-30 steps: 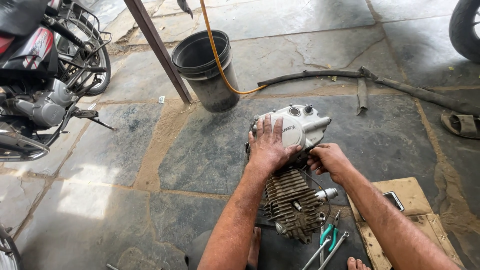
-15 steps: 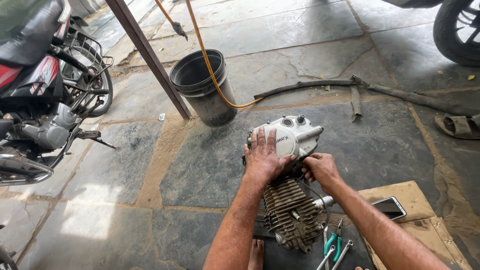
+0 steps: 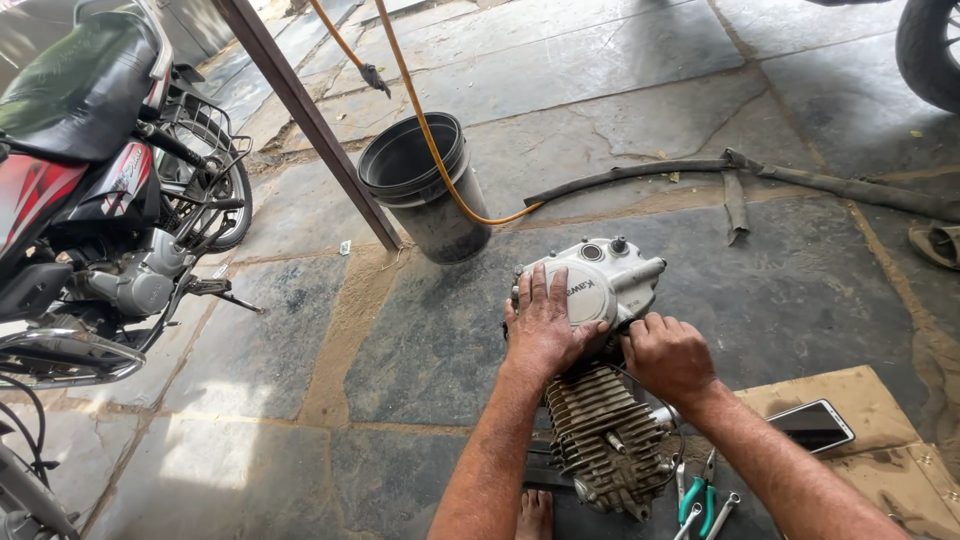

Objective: The recorder is shown repairing a motorcycle engine using various tools.

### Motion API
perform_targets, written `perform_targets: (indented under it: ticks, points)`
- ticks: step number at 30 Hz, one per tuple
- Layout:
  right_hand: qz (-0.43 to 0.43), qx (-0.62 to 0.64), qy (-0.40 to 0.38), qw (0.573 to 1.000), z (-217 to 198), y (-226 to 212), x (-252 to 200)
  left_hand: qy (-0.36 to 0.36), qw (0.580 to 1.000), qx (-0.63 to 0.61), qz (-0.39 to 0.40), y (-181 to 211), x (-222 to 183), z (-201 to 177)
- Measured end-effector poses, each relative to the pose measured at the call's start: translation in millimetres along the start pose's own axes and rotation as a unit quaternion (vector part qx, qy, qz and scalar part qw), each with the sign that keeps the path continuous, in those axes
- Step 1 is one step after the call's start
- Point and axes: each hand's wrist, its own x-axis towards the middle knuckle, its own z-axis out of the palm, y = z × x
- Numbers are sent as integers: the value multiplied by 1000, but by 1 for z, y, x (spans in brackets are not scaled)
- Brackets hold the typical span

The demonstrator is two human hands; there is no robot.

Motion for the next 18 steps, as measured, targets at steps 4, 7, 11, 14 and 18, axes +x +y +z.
perform_targets:
  ticks: [4, 7, 11, 14, 18]
  points:
    - [-10, -11, -10, 1000, -4, -5, 2, 10, 1000, 0, 4, 0, -2, -1]
    - [-37, -64, -6, 997, 0, -3, -2, -2, 1000, 4, 0, 0, -2, -2]
    - [-75, -71, 7, 995, 6, 2, -4, -3, 1000, 12, 1, 0, -1, 1]
    - [-92, -64, 16, 994, 11, 7, -6, -5, 1000, 12, -1, 0, -1, 0]
    - [-113, -67, 20, 991, 17, 11, -8, -1, 1000, 11, 1, 1, -3, -2]
